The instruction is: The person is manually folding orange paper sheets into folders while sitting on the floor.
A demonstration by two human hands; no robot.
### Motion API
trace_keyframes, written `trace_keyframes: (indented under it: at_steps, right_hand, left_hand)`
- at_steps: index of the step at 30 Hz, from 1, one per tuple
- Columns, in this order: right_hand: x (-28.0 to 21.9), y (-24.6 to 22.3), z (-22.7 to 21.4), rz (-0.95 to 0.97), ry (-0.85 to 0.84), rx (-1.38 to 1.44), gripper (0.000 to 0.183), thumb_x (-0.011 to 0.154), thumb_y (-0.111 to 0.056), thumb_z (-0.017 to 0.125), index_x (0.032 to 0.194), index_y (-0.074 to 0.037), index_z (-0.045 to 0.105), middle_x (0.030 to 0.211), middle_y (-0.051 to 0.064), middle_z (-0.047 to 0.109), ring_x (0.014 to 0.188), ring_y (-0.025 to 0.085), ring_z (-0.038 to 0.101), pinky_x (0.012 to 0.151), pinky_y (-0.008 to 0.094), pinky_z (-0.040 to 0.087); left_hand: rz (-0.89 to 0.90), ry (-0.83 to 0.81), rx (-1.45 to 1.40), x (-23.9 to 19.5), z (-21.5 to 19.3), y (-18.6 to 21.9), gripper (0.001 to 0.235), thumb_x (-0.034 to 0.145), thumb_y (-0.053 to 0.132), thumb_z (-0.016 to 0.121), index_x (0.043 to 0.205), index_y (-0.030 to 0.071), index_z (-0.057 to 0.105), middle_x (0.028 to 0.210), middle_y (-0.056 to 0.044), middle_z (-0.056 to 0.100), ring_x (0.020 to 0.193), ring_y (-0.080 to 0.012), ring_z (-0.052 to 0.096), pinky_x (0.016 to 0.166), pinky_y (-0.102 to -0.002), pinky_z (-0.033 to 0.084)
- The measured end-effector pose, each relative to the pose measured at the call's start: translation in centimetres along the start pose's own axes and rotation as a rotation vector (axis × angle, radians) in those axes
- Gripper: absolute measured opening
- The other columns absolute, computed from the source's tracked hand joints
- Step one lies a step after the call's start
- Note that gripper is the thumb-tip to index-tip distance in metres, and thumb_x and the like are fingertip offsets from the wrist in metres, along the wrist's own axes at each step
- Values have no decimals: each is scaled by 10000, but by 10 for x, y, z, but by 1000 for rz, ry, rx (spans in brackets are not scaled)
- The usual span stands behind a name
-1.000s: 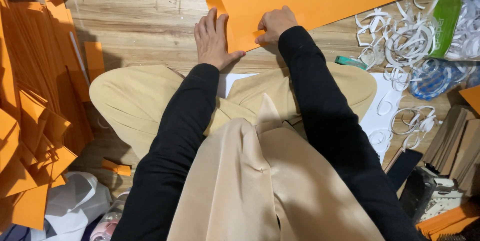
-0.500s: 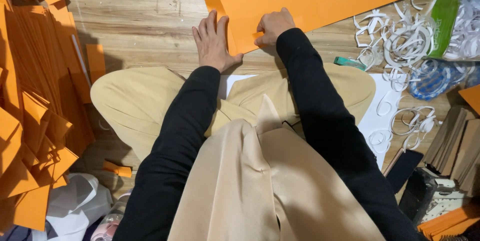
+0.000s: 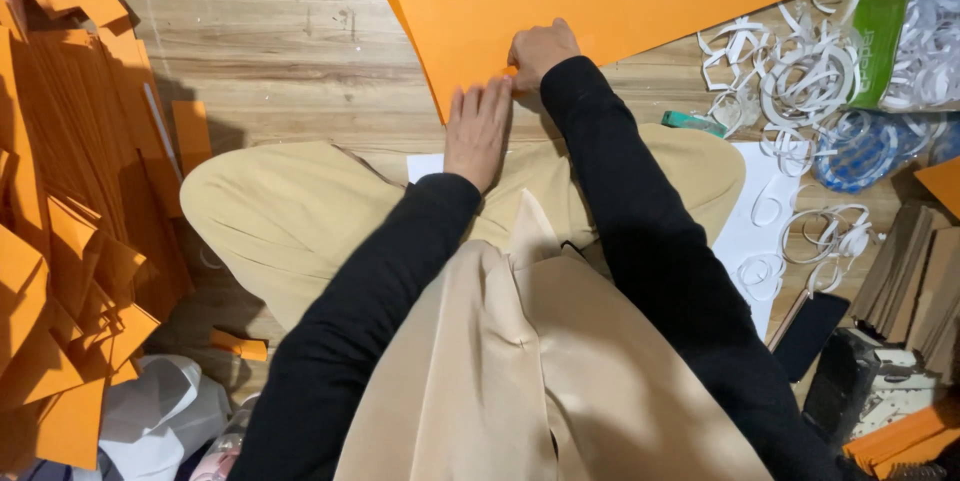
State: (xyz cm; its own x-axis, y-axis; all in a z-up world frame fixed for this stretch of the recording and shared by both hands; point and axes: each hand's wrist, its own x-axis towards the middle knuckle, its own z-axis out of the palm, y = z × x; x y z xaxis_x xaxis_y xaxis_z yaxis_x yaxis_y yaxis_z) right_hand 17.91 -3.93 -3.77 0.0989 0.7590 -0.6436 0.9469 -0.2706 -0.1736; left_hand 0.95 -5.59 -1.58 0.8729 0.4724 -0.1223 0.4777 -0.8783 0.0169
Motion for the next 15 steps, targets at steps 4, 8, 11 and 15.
trace_keyframes:
  at_steps: [4, 8, 11, 15]
  right_hand:
    - [1, 2, -3, 79, 45, -89, 503, 688, -622, 659, 836, -142, 651, 791, -2, 639, 747, 211, 609, 655, 337, 406]
    - [-10, 20, -12, 189, 86, -215, 576, 556, -695, 711, 799, -173, 685, 796, 39, 672, 753, 244, 659, 595, 319, 476]
    - [-26, 58, -19, 127, 14, 31, 677, 603, -644, 688, 1004, -98, 672, 961, 62, 666, 915, 270, 606, 698, 379, 457]
    - [-52, 80, -22, 133, 56, 410, 459, 689, -443, 747, 834, -13, 682, 1090, 123, 616, 912, 249, 611, 676, 364, 445]
  left_hand:
    - [23, 214, 150, -11, 29, 6, 438, 847, 105, 397, 1269, -9, 420, 1192, -130, 462, 1026, -284, 462, 851, -363, 424]
    - [49, 152, 234, -16, 39, 11, 464, 869, 128, 337, 1318, 13, 350, 1247, -217, 433, 1115, -376, 435, 842, -364, 433]
    - [79, 190, 172, -15, 36, 10, 507, 849, 115, 414, 1347, 102, 319, 1219, -279, 404, 1089, -417, 450, 838, -381, 478]
    - [82, 228, 141, -13, 36, 12, 481, 854, 106, 415, 1332, 105, 358, 1200, -276, 419, 1063, -429, 462, 809, -391, 490]
